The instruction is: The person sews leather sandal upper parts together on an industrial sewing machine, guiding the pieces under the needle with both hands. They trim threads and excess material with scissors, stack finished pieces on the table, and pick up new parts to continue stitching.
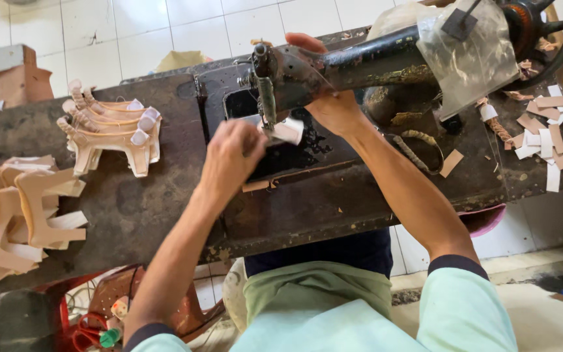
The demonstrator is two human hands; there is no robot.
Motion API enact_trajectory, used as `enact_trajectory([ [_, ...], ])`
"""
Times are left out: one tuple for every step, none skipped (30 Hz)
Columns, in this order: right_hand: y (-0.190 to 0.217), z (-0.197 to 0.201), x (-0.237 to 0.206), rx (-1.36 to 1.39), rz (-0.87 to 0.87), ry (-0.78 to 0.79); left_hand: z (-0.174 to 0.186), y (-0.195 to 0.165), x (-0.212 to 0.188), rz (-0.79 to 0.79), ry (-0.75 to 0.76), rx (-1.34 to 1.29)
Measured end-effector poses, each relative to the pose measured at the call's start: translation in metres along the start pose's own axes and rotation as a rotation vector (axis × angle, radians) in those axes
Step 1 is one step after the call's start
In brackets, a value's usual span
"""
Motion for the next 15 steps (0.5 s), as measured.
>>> enact_trajectory([
  [0.002,-0.003,0.000,0.059,0.026,0.044,-0.004,-0.003,-0.003,0.027,0.006,-0.046],
  [0.000,0.000,0.001,0.054,0.011,0.008,-0.009,-0.006,-0.007,0.057,0.018,-0.091],
  [-0.001,0.003,0.001,0.049,-0.004,-0.030,-0.012,-0.007,-0.010,0.088,0.029,-0.139],
  [-0.003,0.006,0.001,0.039,-0.023,-0.065,-0.014,-0.009,-0.010,0.085,0.045,-0.106],
  [-0.004,0.006,0.001,0.066,-0.021,-0.055,-0.015,-0.009,-0.009,0.079,0.054,-0.073],
  [-0.003,0.006,0.000,0.090,-0.017,-0.040,-0.015,-0.008,-0.007,0.073,0.058,-0.038],
  [-0.004,0.005,0.000,0.118,-0.014,-0.022,-0.008,-0.012,-0.005,0.013,-0.024,0.007],
  [-0.005,0.006,-0.001,0.141,-0.021,-0.022,-0.002,-0.017,-0.004,-0.047,-0.100,0.052],
  [-0.006,0.007,-0.001,0.166,-0.027,-0.026,0.004,-0.022,-0.004,-0.108,-0.172,0.095],
  [-0.007,0.009,-0.002,0.193,-0.034,-0.030,0.001,-0.022,-0.004,-0.101,-0.131,0.139],
  [-0.003,0.012,-0.004,-0.076,-0.003,-0.073,-0.003,-0.022,-0.005,-0.091,-0.089,0.180],
  [0.000,0.014,-0.005,-0.349,0.026,-0.109,-0.007,-0.023,-0.007,-0.079,-0.053,0.220],
  [0.005,0.015,-0.006,-0.628,0.065,-0.137,-0.006,-0.023,-0.007,-0.073,-0.051,0.214],
  [-0.003,0.026,-0.007,-0.862,-0.096,-0.211,-0.005,-0.023,-0.008,-0.072,-0.049,0.210],
  [-0.010,0.037,-0.010,-1.087,-0.271,-0.284,-0.004,-0.022,-0.010,-0.064,-0.042,0.204],
])
Point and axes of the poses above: each hand's wrist, its own x-axis towards the middle knuckle, its own z-axis out of the back of the hand, y = z × x, the point moved 8 cm from there along x, towards the middle knuckle, and after that the axes turned 5 degrees about -z, right-handed, at the moved point
